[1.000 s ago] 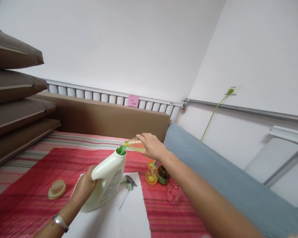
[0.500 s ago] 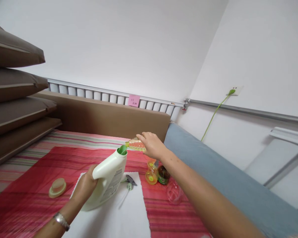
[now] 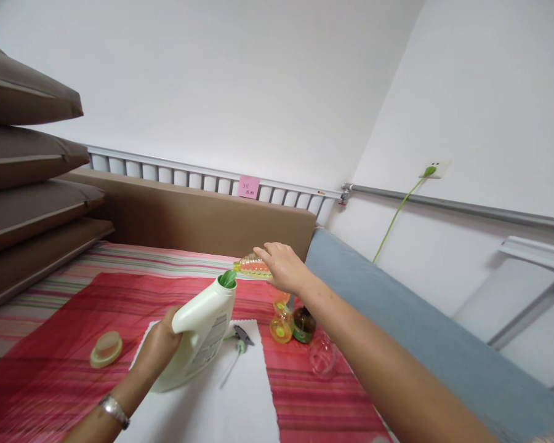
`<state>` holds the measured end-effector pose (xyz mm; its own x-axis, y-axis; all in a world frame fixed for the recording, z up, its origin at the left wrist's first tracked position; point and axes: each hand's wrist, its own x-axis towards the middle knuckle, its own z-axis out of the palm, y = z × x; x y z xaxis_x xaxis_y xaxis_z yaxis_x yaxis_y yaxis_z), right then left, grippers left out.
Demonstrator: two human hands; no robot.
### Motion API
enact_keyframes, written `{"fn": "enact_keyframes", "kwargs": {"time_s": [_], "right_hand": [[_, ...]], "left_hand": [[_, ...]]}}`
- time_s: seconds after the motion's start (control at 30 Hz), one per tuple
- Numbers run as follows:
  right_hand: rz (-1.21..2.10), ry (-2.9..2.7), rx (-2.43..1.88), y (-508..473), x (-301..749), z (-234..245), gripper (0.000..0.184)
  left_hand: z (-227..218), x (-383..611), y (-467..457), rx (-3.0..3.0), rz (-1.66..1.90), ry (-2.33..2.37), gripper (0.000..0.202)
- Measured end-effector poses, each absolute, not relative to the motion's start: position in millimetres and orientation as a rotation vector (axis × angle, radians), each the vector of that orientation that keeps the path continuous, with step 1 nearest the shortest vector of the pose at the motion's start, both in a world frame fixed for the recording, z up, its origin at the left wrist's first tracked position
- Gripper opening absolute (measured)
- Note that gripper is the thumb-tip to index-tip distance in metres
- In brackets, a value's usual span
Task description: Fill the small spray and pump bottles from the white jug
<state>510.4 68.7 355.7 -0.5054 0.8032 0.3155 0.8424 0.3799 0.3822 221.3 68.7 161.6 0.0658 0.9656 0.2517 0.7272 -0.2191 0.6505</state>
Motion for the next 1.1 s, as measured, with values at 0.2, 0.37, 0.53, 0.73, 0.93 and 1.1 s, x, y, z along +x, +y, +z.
{"fn": "enact_keyframes", "kwargs": {"time_s": [0.2,0.37,0.53,0.73,0.93,1.1], "right_hand": [[-0.799,-2.539,-1.507,68.4,512.0,358.3,0.070],[-0.796,-2.539,-1.496,67.5,512.9,359.2,0.072],[-0.790,-2.545,-1.501,65.3,511.0,360.9,0.073],[-0.781,-2.549,-1.507,65.3,509.2,361.9,0.072],[-0.816,-2.564,-1.510,66.1,509.2,361.2,0.071],[-0.804,-2.573,-1.497,65.3,506.7,362.5,0.070]], "left_hand": [[162.2,222.7,69.0,2.003,0.920,1.705,0.033],[164.3,223.0,68.5,1.997,0.914,1.705,0.033],[165.9,223.4,67.6,1.987,0.912,1.696,0.033],[165.4,223.6,68.3,1.954,0.897,1.691,0.031],[163.6,223.1,68.2,1.986,0.901,1.692,0.032],[165.0,223.4,67.6,2.004,0.910,1.694,0.033]]}}
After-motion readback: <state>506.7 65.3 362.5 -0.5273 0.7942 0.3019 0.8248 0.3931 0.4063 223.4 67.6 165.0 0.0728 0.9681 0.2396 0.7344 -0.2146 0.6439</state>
